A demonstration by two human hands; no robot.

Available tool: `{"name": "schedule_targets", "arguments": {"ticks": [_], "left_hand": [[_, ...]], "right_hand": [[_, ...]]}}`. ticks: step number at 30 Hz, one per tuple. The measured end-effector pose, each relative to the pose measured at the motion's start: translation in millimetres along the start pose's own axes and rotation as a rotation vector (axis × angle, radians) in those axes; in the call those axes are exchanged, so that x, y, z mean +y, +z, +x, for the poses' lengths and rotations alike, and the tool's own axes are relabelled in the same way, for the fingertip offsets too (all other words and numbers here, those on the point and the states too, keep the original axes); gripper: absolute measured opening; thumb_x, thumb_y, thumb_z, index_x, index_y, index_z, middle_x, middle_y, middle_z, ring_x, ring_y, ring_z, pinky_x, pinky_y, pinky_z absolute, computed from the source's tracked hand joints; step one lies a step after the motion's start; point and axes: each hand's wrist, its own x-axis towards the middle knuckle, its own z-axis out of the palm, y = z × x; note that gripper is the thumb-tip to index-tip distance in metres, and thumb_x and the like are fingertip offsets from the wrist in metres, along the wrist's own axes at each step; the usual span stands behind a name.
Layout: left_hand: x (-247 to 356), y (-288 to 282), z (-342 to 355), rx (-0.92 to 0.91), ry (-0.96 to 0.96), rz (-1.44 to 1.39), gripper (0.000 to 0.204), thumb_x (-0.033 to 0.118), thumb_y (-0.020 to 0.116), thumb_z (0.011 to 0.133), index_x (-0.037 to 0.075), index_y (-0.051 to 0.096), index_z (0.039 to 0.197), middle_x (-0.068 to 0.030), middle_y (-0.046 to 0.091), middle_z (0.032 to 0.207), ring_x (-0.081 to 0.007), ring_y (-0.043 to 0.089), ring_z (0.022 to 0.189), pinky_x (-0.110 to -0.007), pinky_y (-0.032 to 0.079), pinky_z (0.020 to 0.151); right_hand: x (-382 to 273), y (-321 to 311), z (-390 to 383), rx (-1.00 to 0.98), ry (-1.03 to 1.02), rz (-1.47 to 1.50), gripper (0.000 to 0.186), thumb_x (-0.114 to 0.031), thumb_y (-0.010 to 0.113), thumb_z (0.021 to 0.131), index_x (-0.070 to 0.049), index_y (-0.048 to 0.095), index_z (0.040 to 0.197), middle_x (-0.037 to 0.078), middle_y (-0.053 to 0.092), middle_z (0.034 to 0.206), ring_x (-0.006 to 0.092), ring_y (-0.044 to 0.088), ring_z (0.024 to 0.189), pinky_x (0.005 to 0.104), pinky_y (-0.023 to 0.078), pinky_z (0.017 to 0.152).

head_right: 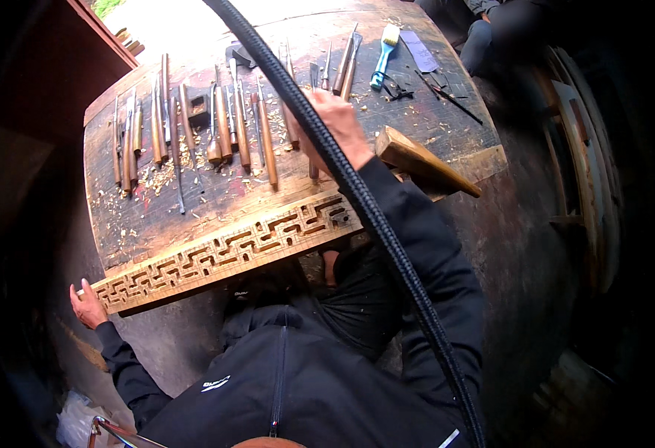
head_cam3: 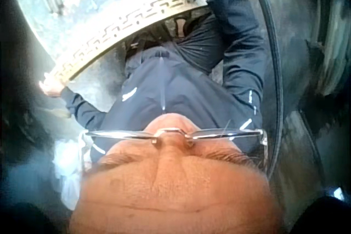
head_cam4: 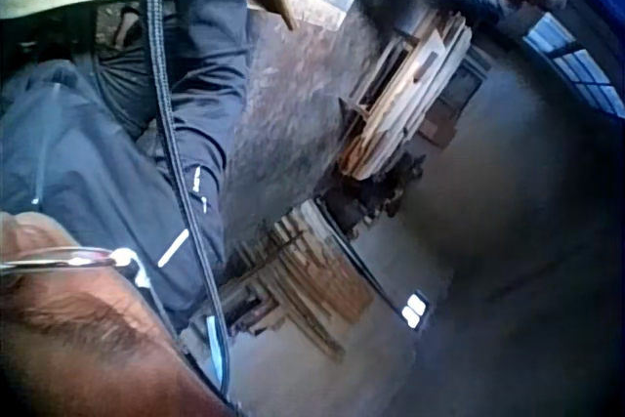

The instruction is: The person carves a geometric pattern into a long piece of wood using various chisels and a wooden mallet.

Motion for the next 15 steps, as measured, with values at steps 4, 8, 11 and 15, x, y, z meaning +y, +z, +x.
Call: {"name": "schedule_targets", "arguments": {"ticks": [4,8,11,15], "left_hand": [[-15.3,12.8,3.0,0.061,-0.064,0.117,0.077,0.059,0.071,0.103,0.0,0.063,0.151,-0.0246,0.066,0.152,-0.043,0.062,0.139,-0.049,0.049,0.117],[-60.0,23.1,27.4,-0.015,-0.196,0.225,0.095,0.074,0.067,0.099,-0.003,0.058,0.155,-0.0263,0.06,0.158,-0.0435,0.058,0.144,-0.051,0.046,0.12],[-77.6,25.2,34.7,-0.119,-0.35,0.192,0.103,0.084,0.061,0.095,-0.003,0.061,0.152,-0.0268,0.064,0.153,-0.043,0.06,0.142,-0.051,0.046,0.119],[-81.9,18.5,49.8,-0.379,-0.407,-0.008,0.095,0.085,0.055,0.097,-0.003,0.078,0.127,-0.0236,0.08,0.123,-0.0391,0.073,0.117,-0.047,0.052,0.104]], "right_hand": [[-3.9,-72.1,-40.0,-0.284,0.434,-0.171,0.033,-0.027,0.082,0.102,-0.01,0.066,0.078,0.004,0.07,0.069,0.0127,0.058,0.052,0.035,0.048,0.051],[-21.2,-77.1,-85.8,-0.079,0.479,-0.251,0.027,-0.032,0.084,0.098,-0.009,0.074,0.088,0.01,0.073,0.076,0.0252,0.07,0.062,0.0391,0.053,0.059],[-33.8,-78.9,-110.6,0.01,0.65,-0.166,0.023,-0.032,0.084,0.097,-0.011,0.077,0.093,0.014,0.077,0.083,0.0351,0.075,0.073,0.045,0.055,0.064],[-32.3,-86.3,-131.9,-0.018,0.893,-0.237,0.023,-0.036,0.08,0.099,-0.013,0.079,0.101,0.016,0.079,0.09,0.0422,0.076,0.085,0.0512,0.057,0.071]]}}
